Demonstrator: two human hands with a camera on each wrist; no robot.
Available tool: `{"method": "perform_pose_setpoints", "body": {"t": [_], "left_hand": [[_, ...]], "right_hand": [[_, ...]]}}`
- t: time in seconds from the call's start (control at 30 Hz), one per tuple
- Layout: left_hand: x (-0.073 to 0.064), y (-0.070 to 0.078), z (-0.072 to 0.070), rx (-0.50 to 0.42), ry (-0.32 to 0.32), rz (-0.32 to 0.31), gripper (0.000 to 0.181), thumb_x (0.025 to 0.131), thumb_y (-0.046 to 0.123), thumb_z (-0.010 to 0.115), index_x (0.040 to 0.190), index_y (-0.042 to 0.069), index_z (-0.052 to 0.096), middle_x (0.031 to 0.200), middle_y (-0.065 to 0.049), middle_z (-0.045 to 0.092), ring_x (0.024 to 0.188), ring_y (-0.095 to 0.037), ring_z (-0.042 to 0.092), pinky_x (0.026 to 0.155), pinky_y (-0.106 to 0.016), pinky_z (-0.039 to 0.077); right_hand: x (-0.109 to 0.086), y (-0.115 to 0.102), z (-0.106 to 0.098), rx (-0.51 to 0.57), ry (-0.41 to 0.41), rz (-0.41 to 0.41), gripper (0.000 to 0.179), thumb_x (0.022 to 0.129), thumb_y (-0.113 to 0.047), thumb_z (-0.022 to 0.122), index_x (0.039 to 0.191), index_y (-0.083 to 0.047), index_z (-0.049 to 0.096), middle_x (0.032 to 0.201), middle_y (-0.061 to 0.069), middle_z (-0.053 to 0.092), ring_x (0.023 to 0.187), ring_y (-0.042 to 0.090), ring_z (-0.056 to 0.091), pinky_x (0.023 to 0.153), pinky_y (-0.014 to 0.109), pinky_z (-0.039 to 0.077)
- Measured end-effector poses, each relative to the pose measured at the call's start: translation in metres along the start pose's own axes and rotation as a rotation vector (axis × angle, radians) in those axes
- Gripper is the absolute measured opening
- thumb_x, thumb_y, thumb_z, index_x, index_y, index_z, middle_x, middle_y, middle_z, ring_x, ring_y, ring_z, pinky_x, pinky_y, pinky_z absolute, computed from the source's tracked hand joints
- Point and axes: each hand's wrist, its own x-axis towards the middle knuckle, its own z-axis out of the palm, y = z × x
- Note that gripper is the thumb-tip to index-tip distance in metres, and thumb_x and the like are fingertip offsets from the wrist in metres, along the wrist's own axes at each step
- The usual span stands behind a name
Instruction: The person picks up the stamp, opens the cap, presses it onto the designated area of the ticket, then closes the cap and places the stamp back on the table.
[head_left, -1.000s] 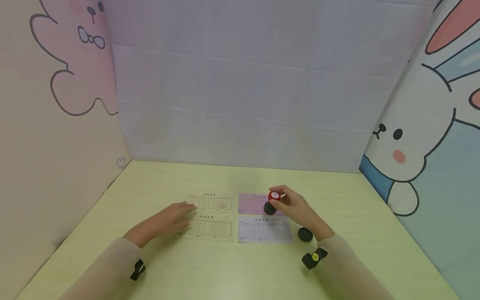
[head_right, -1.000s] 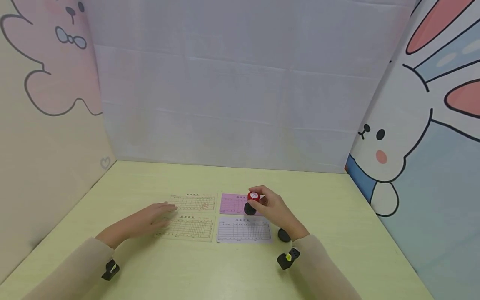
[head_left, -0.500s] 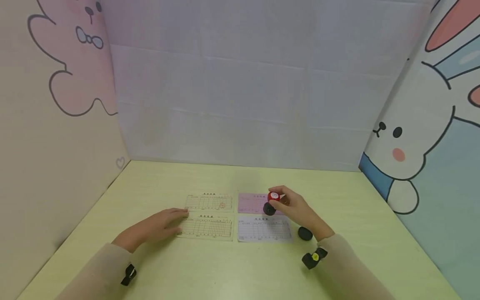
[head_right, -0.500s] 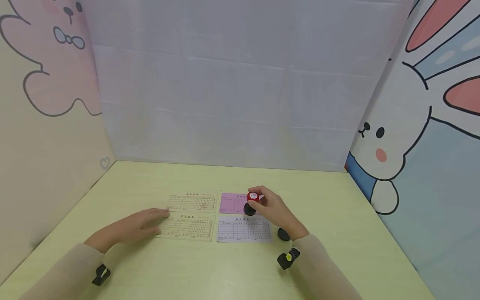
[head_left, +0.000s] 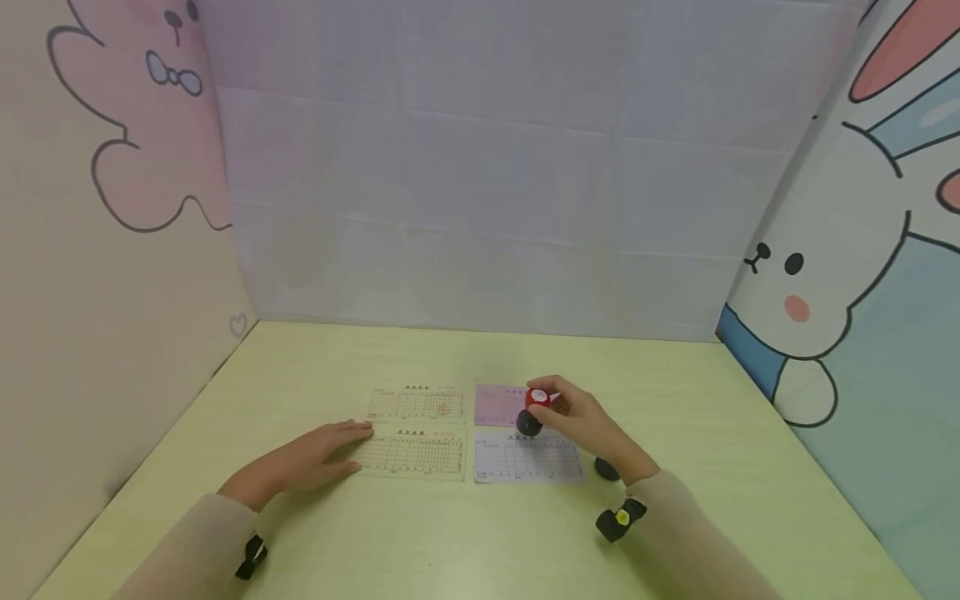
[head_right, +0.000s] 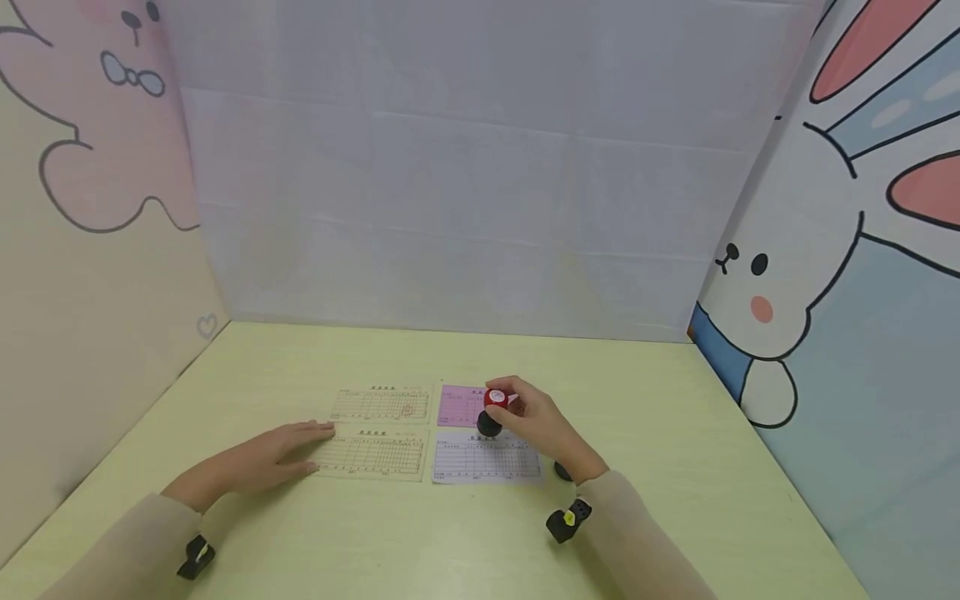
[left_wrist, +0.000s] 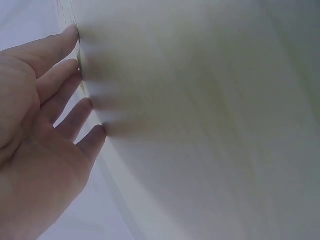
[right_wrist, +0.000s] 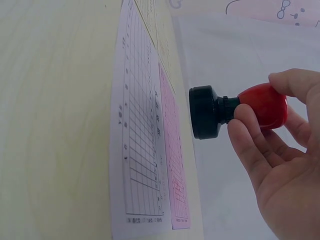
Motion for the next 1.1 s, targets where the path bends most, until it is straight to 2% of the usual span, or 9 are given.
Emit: {"method": "perform_pose_setpoints", "body": {"t": [0.2, 0.4, 0.73, 0.93, 1.1], "left_hand": [[-0.001, -0.001, 0.000, -0.007, 0.000, -0.014, 0.056, 0.100, 0.028, 0.064, 0.144, -0.003, 0.049, 0.150, -0.022, 0.046, 0.139, -0.050, 0.035, 0.110, -0.065, 0.030], [-0.001, -0.001, 0.000, -0.016, -0.007, -0.027, 0.057, 0.100, 0.029, 0.064, 0.145, -0.003, 0.049, 0.150, -0.021, 0.045, 0.139, -0.050, 0.033, 0.110, -0.065, 0.029], [-0.004, 0.000, -0.001, -0.038, -0.020, -0.042, 0.059, 0.099, 0.030, 0.065, 0.145, -0.003, 0.049, 0.150, -0.022, 0.045, 0.140, -0.051, 0.032, 0.111, -0.065, 0.028], [-0.003, 0.000, -0.003, -0.039, -0.020, -0.046, 0.060, 0.098, 0.030, 0.066, 0.145, -0.002, 0.049, 0.150, -0.022, 0.045, 0.140, -0.050, 0.032, 0.110, -0.065, 0.029], [-0.003, 0.000, -0.004, -0.041, -0.022, -0.042, 0.059, 0.098, 0.029, 0.066, 0.145, -0.003, 0.049, 0.150, -0.022, 0.046, 0.140, -0.051, 0.032, 0.110, -0.065, 0.029]], "right_hand": [[0.003, -0.008, 0.008, 0.011, -0.016, -0.020, 0.038, 0.098, -0.019, 0.067, 0.134, -0.012, 0.058, 0.112, 0.005, 0.065, 0.088, 0.021, 0.061, 0.079, 0.028, 0.052], [0.011, -0.014, 0.021, 0.027, -0.060, -0.029, 0.037, 0.098, -0.010, 0.065, 0.134, -0.006, 0.057, 0.107, 0.010, 0.066, 0.085, 0.029, 0.061, 0.073, 0.027, 0.051], [0.017, -0.024, 0.038, 0.049, -0.121, -0.073, 0.039, 0.099, -0.024, 0.067, 0.135, -0.015, 0.059, 0.101, 0.003, 0.071, 0.087, 0.036, 0.066, 0.072, 0.031, 0.049], [0.019, -0.028, 0.049, 0.026, -0.132, -0.057, 0.044, 0.097, -0.034, 0.068, 0.138, -0.020, 0.058, 0.109, -0.005, 0.068, 0.090, 0.020, 0.067, 0.079, 0.035, 0.052], [0.022, -0.033, 0.059, -0.001, -0.136, -0.084, 0.039, 0.096, -0.033, 0.070, 0.133, -0.021, 0.062, 0.121, -0.009, 0.063, 0.090, 0.014, 0.066, 0.081, 0.032, 0.055]]}}
